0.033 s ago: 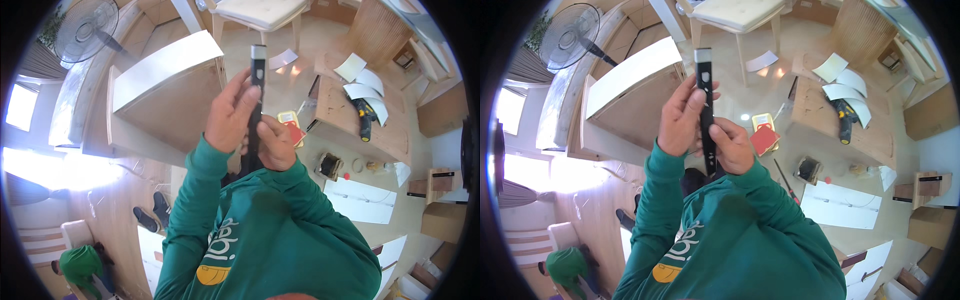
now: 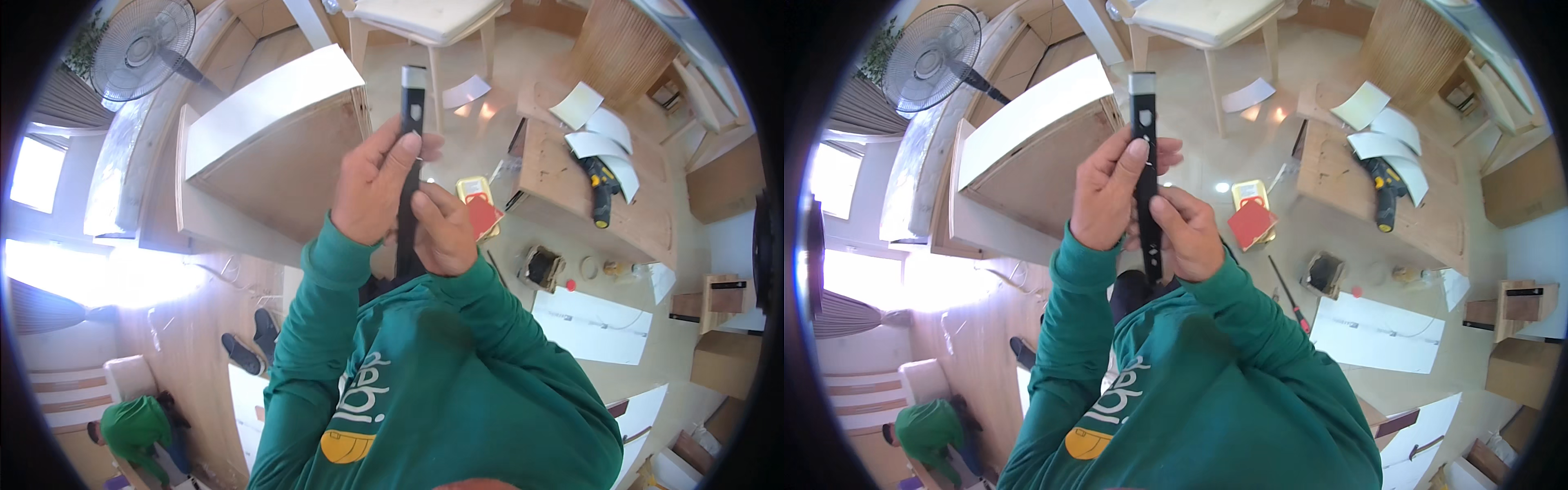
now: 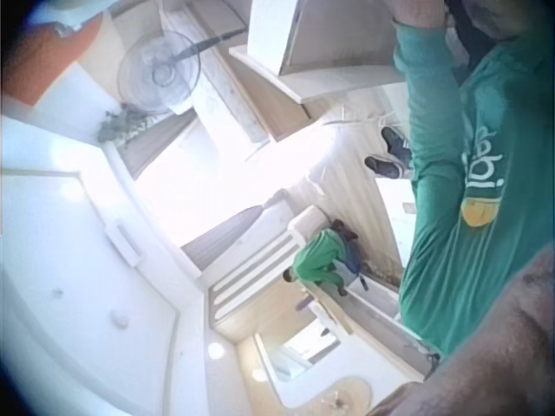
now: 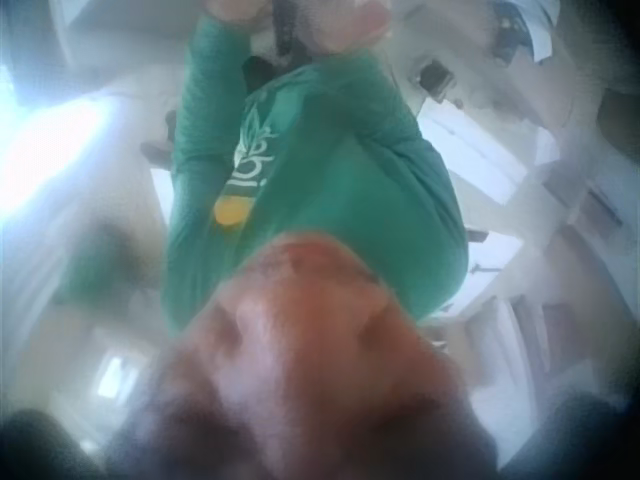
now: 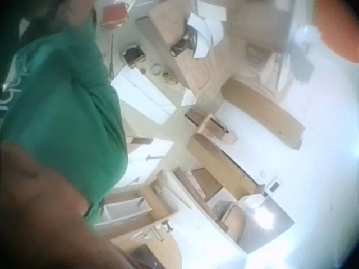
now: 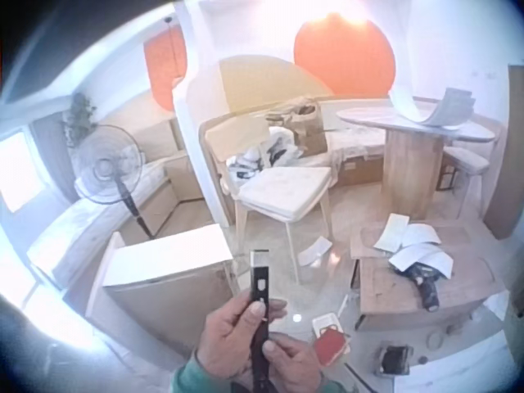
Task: The person assembles a wooden furniture unit by attaching metal brackets to a wooden panel using a cordless drill. They measure the panel with a tape measure, position the brackets, and secure them with screws. The person also handles various wooden panels and tools during the process.
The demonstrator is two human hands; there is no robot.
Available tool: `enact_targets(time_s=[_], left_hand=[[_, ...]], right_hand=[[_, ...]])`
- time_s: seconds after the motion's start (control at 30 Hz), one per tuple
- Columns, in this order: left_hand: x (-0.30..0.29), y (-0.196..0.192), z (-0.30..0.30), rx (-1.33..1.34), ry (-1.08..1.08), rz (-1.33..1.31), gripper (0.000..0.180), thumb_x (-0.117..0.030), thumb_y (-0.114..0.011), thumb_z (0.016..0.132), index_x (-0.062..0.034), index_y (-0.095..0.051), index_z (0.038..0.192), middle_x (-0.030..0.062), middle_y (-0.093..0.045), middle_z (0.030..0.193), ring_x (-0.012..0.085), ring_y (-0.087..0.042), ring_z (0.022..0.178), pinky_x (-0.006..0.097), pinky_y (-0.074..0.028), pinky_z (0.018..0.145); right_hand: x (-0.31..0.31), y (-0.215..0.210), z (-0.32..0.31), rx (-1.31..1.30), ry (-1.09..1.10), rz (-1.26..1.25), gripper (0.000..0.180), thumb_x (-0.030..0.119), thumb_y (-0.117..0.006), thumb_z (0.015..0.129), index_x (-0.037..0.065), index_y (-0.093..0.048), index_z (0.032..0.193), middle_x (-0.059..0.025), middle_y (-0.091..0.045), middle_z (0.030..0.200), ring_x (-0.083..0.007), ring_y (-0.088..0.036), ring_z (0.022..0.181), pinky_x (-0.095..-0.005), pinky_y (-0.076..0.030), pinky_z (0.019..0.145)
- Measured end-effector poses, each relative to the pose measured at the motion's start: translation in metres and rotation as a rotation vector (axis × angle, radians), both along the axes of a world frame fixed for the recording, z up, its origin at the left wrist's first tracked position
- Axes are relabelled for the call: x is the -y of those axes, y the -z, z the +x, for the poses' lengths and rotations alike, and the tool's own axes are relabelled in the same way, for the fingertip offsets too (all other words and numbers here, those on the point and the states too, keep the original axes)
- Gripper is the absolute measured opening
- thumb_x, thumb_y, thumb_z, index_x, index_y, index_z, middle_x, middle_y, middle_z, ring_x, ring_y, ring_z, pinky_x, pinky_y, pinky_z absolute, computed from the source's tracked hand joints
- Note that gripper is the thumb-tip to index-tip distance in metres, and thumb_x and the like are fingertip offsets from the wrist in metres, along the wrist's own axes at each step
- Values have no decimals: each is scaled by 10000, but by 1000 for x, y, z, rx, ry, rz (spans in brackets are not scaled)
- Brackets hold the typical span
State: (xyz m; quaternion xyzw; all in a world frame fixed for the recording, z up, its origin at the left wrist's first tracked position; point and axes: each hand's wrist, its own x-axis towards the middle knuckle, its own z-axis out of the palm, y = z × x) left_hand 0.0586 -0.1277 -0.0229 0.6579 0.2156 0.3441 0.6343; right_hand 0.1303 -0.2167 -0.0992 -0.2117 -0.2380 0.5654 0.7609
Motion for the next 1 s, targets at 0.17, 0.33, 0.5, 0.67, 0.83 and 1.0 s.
enact_targets(time_s=[0.17, 0.33, 0.5, 0.67, 0.83, 1.0], left_hand=[[-21, -8, -23, -57, -139, 132, 383, -255, -541, 971, -10, -546, 1265, 32, -629, 923, 79, -564, 740, 207, -466, 644], [-81, -63, -32, -590, -360, 1272, 318, -259, -640, 903, -93, -658, 1174, 72, -631, 906, 177, -594, 846, 297, -471, 781], [-122, -56, -19, -781, -243, 1330, 319, -248, -685, 852, -120, -678, 1144, 107, -619, 1001, 239, -586, 953, 325, -447, 860], [-129, -39, -22, -811, -269, 1312, 329, -257, -701, 836, -123, -684, 1136, 98, -615, 1001, 234, -583, 949, 316, -441, 859], [-126, -42, -27, -766, -244, 1221, 309, -221, -707, 834, -114, -693, 1124, 73, -615, 994, 195, -579, 946, 292, -439, 847], [-130, -44, -30, -746, -266, 1147, 296, -200, -720, 821, -92, -703, 1096, 54, -617, 980, 163, -579, 939, 272, -445, 828]], right_hand=[[-35, 25, -21, 228, 202, -66, 410, 213, -615, 923, -70, -535, 1208, -121, -645, 1010, -133, -588, 949, -275, -478, 847], [-13, 137, -5, 714, 88, -398, 355, 233, -642, 866, -12, -615, 1121, -131, -675, 970, -198, -639, 868, -316, -502, 808], [20, 214, -24, 1154, 32, -621, 269, 226, -637, 816, 17, -654, 984, -165, -685, 908, -320, -657, 848, -394, -517, 773], [33, 218, -30, 1101, 140, -693, 214, 200, -623, 814, 8, -654, 903, -159, -688, 856, -343, -661, 806, -410, -520, 755], [33, 220, -25, 957, 175, -703, 219, 184, -620, 822, 6, -656, 944, -156, -693, 853, -315, -673, 794, -382, -528, 749], [30, 220, -24, 985, 172, -708, 232, 178, -613, 830, -2, -655, 969, -161, -695, 865, -297, -680, 798, -370, -529, 756]])
